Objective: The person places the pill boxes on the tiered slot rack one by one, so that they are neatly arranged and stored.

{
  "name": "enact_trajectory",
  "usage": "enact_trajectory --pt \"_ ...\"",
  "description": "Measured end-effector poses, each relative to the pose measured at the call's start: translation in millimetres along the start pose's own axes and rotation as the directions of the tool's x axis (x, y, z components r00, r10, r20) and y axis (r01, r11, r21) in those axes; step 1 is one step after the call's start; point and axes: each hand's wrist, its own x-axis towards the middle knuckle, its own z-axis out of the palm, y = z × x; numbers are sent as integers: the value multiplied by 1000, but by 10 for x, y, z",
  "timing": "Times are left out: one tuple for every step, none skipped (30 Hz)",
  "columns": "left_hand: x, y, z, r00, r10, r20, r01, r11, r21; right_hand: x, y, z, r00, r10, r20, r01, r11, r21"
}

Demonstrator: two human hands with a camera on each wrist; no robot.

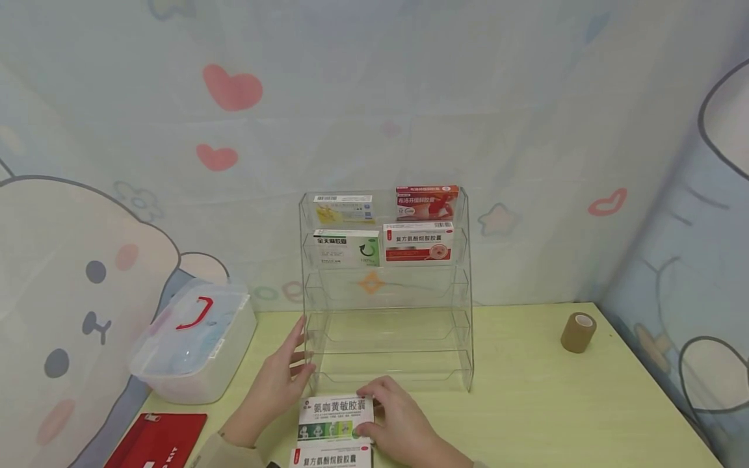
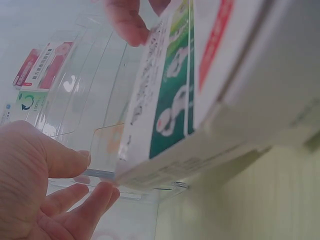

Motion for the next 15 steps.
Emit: enact_trajectory --pt "-1 0 1 1000 4 -1 -4 1000 2 4 -5 -4 1000 7 -2 -7 999 38" --pt "-2 0 1 1000 7 -1 -7 1000 3 8 -11 -9 1000 14 -6 -14 997 73" --pt "-3 -1 2 1000 11 -2 -11 1000 3 12 -17 -15 1000 25 -9 -24 994 107" --pt "-5 -4 1 1000 16 -2 -16 1000 3 15 -21 -20 999 33 -17 -31 992 120" --pt "-5 -8 2 1000 22 -3 -22 1000 3 16 -25 -25 999 38 -27 -35 991 129" --pt "-5 -10 1 1000 27 -3 -27 1000 1 18 -29 -31 998 42 -37 -37 990 133" --pt "-4 -12 0 1000 28 -4 -28 1000 -3 18 -32 -38 998 42 -48 -36 991 133" --pt "-4 -13 0 1000 29 -4 -29 1000 -7 17 -35 -46 998 42 -57 -34 991 132" --pt "-4 -17 1 1000 29 -4 -29 1000 -9 17 -39 -56 997 40 -65 -31 990 135" --pt "-5 -20 3 1000 30 -4 -30 1000 -11 13 -40 -66 997 35 -72 -25 990 136" --pt "-5 -21 5 1000 27 -3 -27 1000 -15 10 -40 -78 997 29 -77 -18 990 137" --pt "-6 -21 6 1000 25 -2 -25 999 -20 7 -39 -91 996 21 -82 -9 991 136" --pt "-8 -24 9 1000 24 -2 -24 999 -21 1 -38 -105 996 11 -84 1 991 135" --pt "-9 -27 11 1000 26 -3 -26 999 -22 -6 -37 -123 996 1 -85 11 991 136" --pt "-9 -29 12 1000 25 -4 -25 999 -23 -12 -34 -142 996 -11 -86 22 991 134"
